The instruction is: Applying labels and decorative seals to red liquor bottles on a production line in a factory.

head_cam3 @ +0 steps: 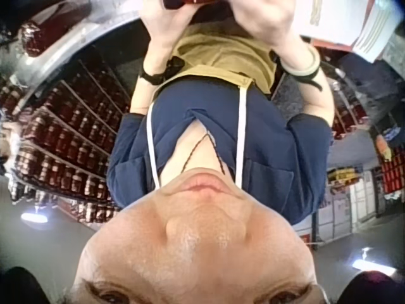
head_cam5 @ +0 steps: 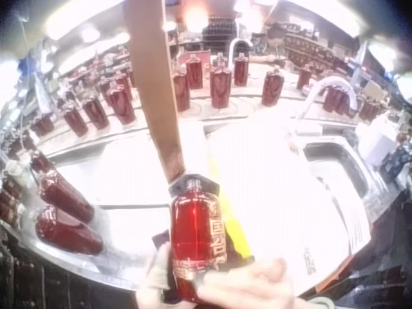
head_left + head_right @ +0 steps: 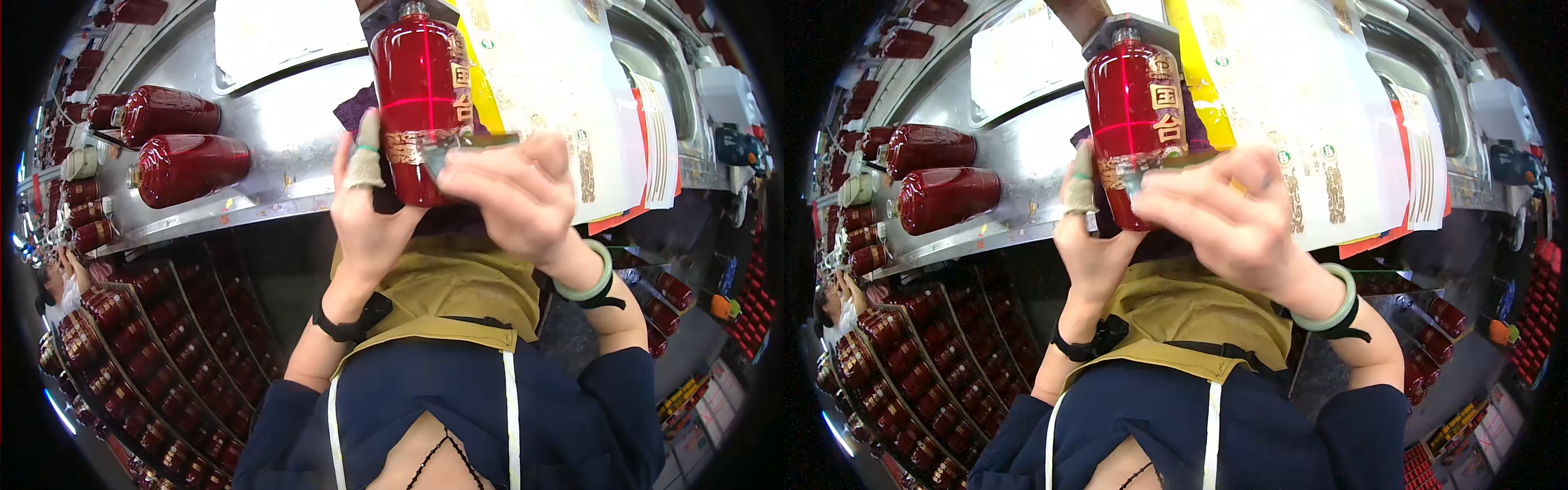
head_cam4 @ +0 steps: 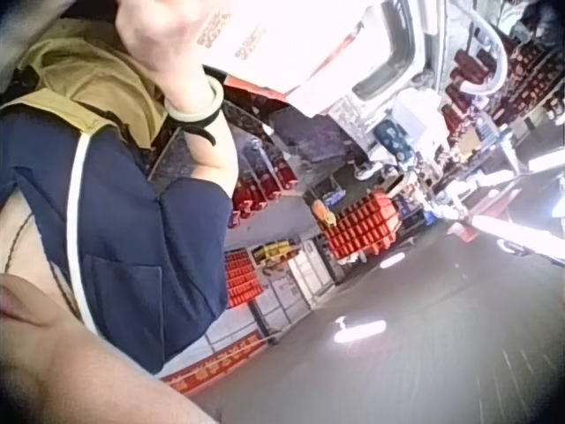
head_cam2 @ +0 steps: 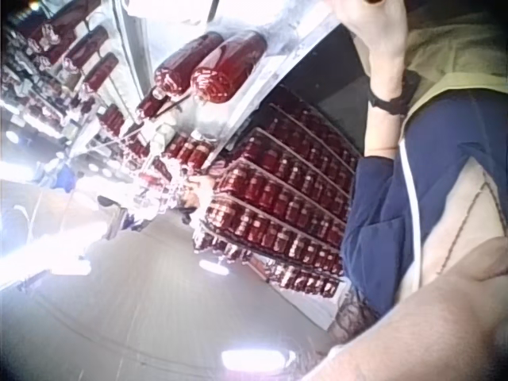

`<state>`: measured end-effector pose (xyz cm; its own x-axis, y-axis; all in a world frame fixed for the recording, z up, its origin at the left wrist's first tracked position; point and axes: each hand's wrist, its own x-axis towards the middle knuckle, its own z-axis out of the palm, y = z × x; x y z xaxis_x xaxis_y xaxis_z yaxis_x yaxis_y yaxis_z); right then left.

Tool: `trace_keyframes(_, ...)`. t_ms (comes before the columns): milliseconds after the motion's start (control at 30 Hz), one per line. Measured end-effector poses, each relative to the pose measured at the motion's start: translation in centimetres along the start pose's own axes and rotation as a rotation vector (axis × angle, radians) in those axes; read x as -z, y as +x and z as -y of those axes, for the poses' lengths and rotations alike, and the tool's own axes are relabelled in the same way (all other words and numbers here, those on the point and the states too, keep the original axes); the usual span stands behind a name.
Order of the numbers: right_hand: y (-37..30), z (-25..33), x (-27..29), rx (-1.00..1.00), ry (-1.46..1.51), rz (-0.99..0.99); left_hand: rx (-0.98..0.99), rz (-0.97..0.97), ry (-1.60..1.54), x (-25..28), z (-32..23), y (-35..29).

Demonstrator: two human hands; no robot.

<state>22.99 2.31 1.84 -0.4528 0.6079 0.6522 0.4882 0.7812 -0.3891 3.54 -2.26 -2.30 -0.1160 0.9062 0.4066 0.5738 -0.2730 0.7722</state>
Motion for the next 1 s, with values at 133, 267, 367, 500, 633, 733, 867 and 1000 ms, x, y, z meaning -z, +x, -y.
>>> trace_keyframes(133, 0.3, 1.4, 1.1, 0.090, 0.045, 0.121, 0.039, 0.056, 0.020, -0.1, 0.7, 0.0)
trace_keyframes(267, 0.6, -0.5, 0.4, 0.058, -0.104, -0.072, -0.003, 0.089, 0.054, 0.6, -0.1, -0.1)
trace_keyframes(367, 0.4, 2.0, 1.3, 0.118, 0.006, 0.126, -0.104, 0.092, 0.144, 0.7, -0.4, 0.3)
trace_keyframes(500, 0.0, -1.0, 0.0, 0.007, -0.028, -0.076, -0.114, 0.098, 0.156, 0.9, -0.5, 0.1)
trace_keyframes(633, -0.3, 1.9, 0.8, 0.168, 0.038, 0.109, -0.134, 0.072, 0.169, 0.7, -0.1, -0.2)
trace_keyframes(733, 1.0, -0.5, 0.8, 0.062, -0.127, -0.075, -0.200, 0.095, 0.212, 1.1, -0.7, 0.5)
trace_keyframes(867, -0.4, 1.7, 0.8, 0.162, 0.041, 0.094, -0.298, 0.050, 0.285, 0.8, -0.3, 0.5)
trace_keyframes(1000, 1.1, -0.4, 1.0, 0.069, -0.150, -0.048, 0.058, 0.029, 0.063, -0.4, -0.1, -0.1)
